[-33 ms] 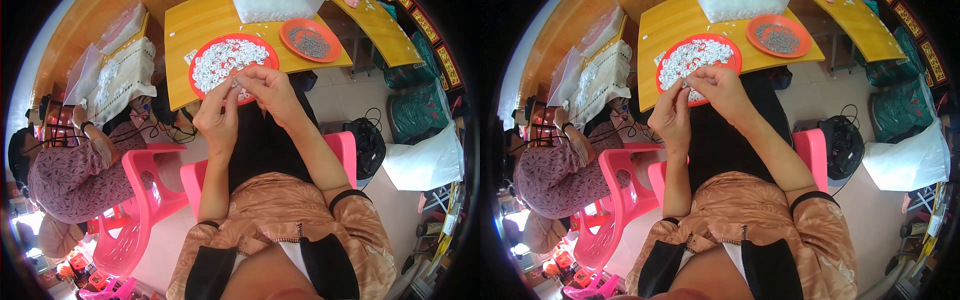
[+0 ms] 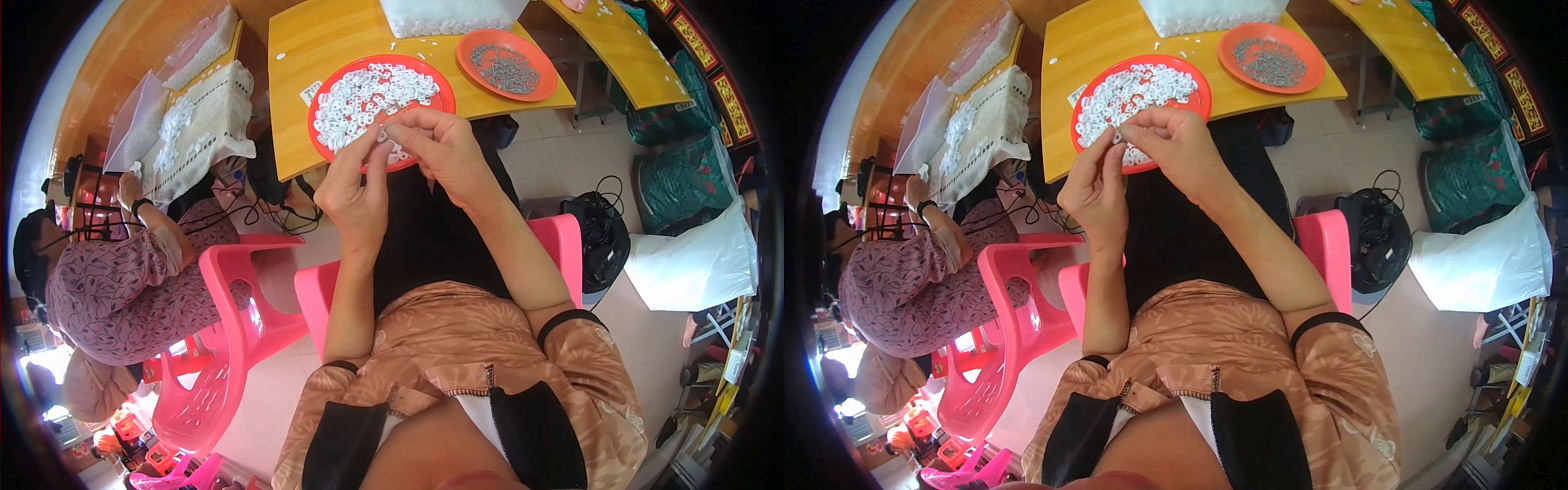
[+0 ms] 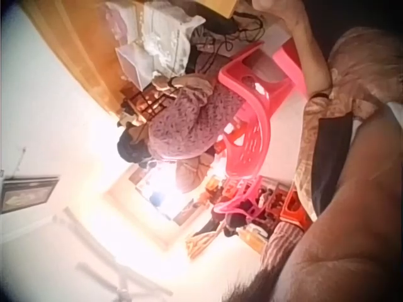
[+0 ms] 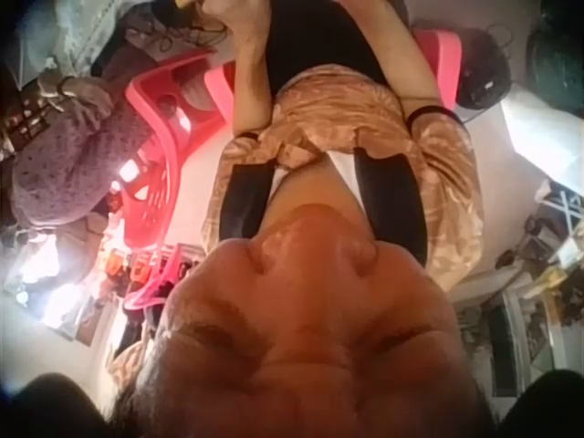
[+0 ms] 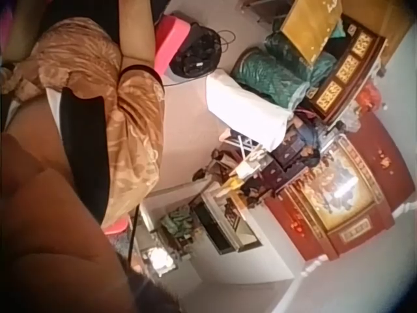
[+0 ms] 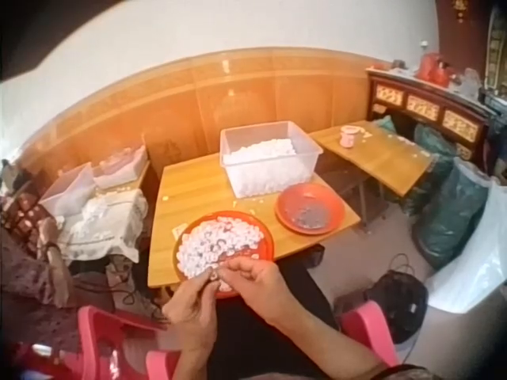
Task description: Assembling small white plastic components by hand at a workbench.
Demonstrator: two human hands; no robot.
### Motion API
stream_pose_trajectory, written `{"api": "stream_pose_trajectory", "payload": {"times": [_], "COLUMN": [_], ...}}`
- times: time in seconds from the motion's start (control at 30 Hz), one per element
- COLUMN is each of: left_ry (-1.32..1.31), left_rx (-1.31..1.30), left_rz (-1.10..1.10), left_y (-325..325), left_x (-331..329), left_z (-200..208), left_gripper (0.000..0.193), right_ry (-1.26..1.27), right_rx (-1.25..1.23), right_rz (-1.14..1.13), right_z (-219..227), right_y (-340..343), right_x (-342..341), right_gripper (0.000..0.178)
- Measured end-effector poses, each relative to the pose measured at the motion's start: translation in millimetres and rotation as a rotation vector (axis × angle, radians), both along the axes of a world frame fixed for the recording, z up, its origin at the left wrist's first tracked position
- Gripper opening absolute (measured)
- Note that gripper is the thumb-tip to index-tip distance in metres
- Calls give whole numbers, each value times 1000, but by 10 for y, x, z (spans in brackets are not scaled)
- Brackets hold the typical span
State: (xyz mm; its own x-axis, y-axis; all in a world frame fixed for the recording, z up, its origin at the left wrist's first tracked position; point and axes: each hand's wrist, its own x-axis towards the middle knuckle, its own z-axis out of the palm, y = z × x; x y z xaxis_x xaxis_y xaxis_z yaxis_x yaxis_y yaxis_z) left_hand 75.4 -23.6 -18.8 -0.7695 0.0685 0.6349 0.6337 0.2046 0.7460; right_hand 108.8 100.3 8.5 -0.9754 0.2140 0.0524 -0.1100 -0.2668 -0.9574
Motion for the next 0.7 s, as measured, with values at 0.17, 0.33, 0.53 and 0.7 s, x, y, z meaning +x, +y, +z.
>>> {"api": "stream_pose_trajectory", "payload": {"times": [0.17, 0.33, 0.53, 0.7], "left_ry": [-456, -399, -404, -513], "left_rx": [388, 324, 417, 438], "left_rz": [-190, -199, -191, -223], "left_y": [16, -15, -22, -33], "left_x": [50, 37, -13, -27], "left_z": [93, 117, 83, 129], "left_gripper": [17, 18, 17, 19], "right_ry": [14, 72, 137, 169], "right_rx": [34, 35, 184, 186], "right_rz": [8, 4, -34, -88], "right_z": [-7, -24, -72, -110], "right_y": [-2, -30, -44, -75], "right_x": [8, -5, -25, -43], "right_gripper": [17, 19, 18, 17]}}
